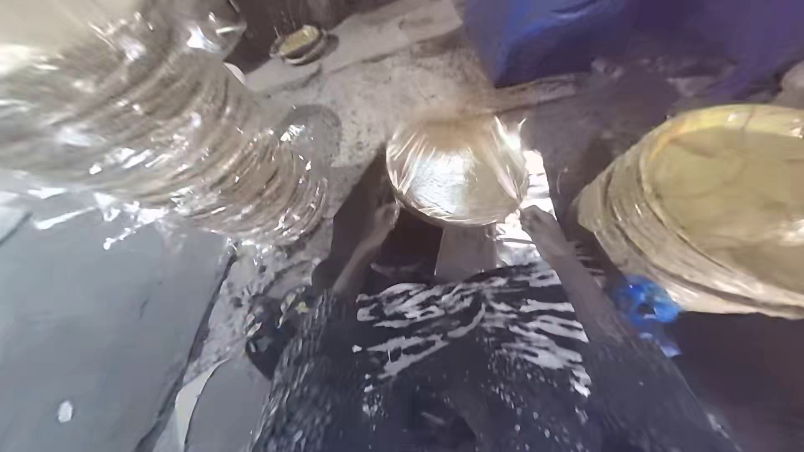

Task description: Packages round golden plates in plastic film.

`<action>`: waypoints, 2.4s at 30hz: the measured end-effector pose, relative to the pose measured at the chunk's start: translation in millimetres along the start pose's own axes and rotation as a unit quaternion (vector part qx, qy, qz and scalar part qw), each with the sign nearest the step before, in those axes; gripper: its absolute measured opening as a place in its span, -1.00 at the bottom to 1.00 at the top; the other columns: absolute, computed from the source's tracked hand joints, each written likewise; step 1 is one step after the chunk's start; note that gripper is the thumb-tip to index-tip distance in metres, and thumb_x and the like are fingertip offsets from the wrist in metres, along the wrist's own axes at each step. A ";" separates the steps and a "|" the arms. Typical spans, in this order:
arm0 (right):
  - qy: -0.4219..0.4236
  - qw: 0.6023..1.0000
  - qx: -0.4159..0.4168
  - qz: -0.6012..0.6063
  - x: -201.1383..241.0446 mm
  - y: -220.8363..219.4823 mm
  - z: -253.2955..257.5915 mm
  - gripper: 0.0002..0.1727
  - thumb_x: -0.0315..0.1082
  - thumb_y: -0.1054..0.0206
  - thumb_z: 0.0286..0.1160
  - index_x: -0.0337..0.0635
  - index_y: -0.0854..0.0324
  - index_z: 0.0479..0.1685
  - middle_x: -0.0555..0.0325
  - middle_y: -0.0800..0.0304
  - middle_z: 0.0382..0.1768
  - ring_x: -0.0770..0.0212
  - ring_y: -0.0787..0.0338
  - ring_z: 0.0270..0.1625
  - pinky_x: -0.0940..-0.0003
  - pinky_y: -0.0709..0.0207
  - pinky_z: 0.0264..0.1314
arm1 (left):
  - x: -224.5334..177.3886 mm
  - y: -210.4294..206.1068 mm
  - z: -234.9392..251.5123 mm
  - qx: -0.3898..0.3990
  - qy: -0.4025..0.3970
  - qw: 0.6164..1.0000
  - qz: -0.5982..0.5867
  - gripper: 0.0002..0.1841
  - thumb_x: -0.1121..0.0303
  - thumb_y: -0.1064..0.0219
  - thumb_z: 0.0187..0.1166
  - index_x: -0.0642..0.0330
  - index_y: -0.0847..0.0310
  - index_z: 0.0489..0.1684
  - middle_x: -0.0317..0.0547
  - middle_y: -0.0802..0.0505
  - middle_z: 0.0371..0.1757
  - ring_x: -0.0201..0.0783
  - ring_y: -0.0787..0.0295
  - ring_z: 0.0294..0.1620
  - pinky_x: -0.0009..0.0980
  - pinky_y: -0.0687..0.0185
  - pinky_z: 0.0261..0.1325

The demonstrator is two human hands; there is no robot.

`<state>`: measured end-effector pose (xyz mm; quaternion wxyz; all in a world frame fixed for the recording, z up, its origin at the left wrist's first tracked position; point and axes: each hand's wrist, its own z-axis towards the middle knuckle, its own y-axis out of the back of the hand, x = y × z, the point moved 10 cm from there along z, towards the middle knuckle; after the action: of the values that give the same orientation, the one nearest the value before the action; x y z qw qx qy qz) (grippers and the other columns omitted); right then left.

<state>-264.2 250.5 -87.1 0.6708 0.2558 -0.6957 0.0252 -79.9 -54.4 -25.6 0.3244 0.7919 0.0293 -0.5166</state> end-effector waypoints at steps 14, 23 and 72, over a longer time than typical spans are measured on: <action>0.252 0.936 0.058 -0.238 158.0 64.3 -13.7 -0.80 -0.59 -0.15 0.67 -0.56 -0.68 -0.15 -0.36 -0.74 -0.10 -0.23 -0.73 0.01 -0.23 -0.52 0.19 | -114.4 46.8 -50.0 -0.013 -0.283 0.939 0.195 -0.66 0.41 -0.03 0.81 0.55 -0.65 0.08 0.26 -0.78 -0.11 0.01 -0.74 -0.04 -0.03 -0.59 0.19; 0.515 0.836 0.114 -0.154 296.8 123.1 -99.5 -0.67 -0.15 -0.01 0.84 -0.02 -0.57 -0.29 0.57 -0.61 -0.14 0.79 -0.53 0.06 0.75 -0.40 0.20 | -215.0 129.7 -169.6 -0.123 -0.561 0.783 0.239 -0.47 0.07 0.07 0.88 0.35 -0.53 -0.36 -0.03 -0.72 -0.13 -0.52 -0.58 0.18 -0.57 -0.33 0.43; -0.223 0.961 -0.161 0.006 -58.3 48.7 -185.9 -0.75 -0.46 -0.19 0.69 -0.31 -0.71 0.16 0.01 -0.59 0.31 0.37 -0.64 0.01 0.44 -0.57 -0.03 | 34.0 -80.2 -235.0 -0.061 -0.414 0.905 0.077 -0.50 0.10 -0.02 0.83 0.11 -0.38 -0.68 -0.12 -0.74 -0.48 -0.30 -0.75 -0.27 -0.50 -0.63 0.02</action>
<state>-113.9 381.9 -108.8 0.5309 0.1396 -0.8238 -0.1412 93.0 126.8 -32.6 0.3938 0.4855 -0.1375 -0.7683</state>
